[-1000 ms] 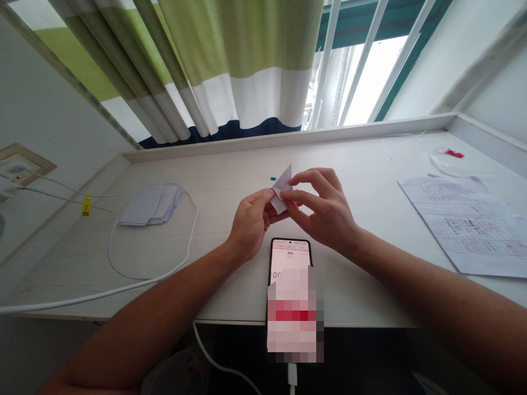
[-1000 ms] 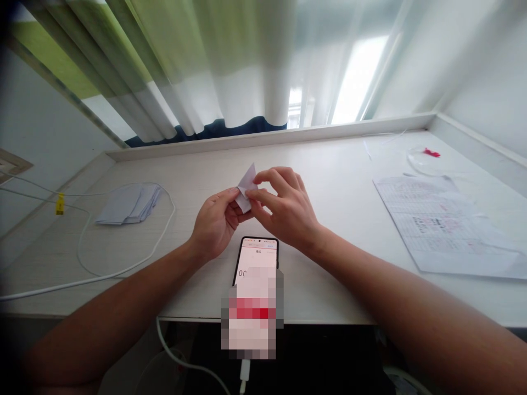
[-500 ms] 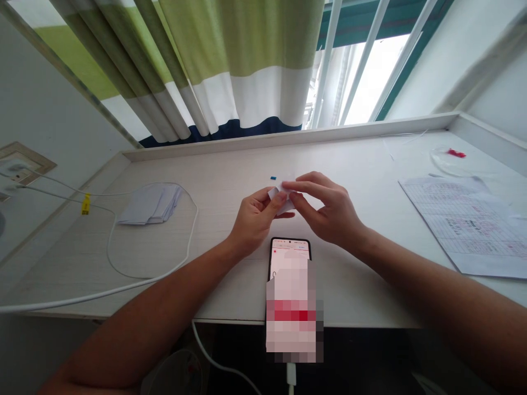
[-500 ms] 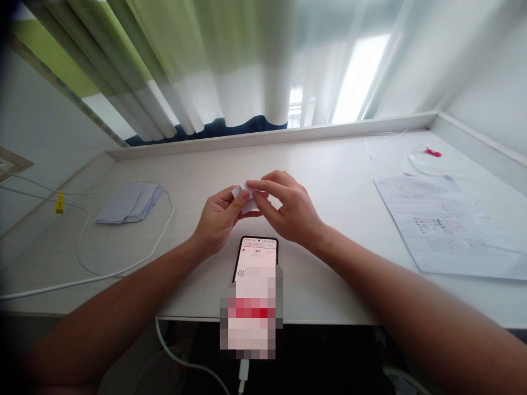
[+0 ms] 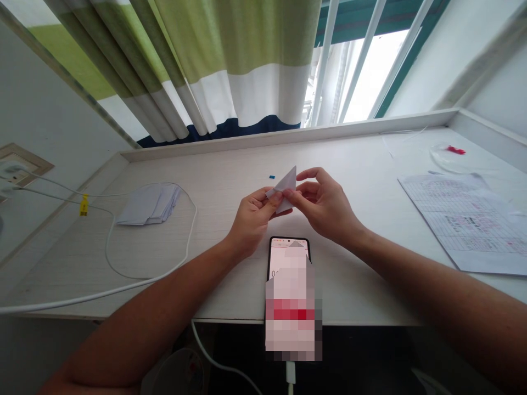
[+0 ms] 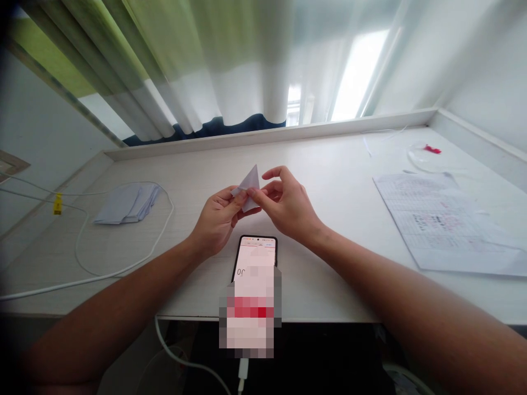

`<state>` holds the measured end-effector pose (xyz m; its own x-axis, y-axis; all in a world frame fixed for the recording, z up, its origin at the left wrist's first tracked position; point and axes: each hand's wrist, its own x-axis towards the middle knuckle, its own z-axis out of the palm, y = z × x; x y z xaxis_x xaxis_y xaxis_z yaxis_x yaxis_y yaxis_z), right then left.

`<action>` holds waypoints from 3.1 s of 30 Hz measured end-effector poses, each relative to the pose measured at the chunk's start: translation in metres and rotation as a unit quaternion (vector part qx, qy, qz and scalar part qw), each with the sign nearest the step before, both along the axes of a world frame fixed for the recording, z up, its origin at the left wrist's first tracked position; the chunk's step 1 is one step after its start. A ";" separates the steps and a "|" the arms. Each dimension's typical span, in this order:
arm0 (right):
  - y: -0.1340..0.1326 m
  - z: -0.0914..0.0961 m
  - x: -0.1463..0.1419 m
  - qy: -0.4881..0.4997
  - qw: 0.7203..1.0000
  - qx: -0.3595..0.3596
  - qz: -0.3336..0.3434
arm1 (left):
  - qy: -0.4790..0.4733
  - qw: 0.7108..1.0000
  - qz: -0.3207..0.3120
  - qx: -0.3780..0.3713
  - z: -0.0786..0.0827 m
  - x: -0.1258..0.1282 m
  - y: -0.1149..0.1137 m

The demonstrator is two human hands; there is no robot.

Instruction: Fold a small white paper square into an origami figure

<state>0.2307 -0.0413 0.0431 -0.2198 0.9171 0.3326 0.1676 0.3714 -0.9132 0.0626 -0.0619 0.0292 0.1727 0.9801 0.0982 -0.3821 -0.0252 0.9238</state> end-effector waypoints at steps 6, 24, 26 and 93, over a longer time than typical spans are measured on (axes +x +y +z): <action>0.001 0.000 -0.001 -0.057 0.997 0.040 -0.015 | -0.013 1.000 0.004 -0.013 0.001 0.001 -0.001; 0.002 0.000 -0.001 0.002 0.998 0.049 0.032 | 0.083 0.985 0.105 0.112 0.003 0.001 -0.002; 0.002 0.000 0.000 0.001 0.998 0.039 0.054 | 0.081 0.985 0.103 0.112 0.004 0.002 -0.003; 0.009 -0.003 0.003 0.086 0.996 -0.011 -0.017 | 0.020 0.997 -0.062 -0.028 0.005 -0.005 -0.004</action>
<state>0.2336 -0.0326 0.0402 -0.1292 0.9304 0.3430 0.0211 0.3484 -0.9371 0.0580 -0.0660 0.0346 0.2963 0.9545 0.0341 -0.3422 0.0728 0.9368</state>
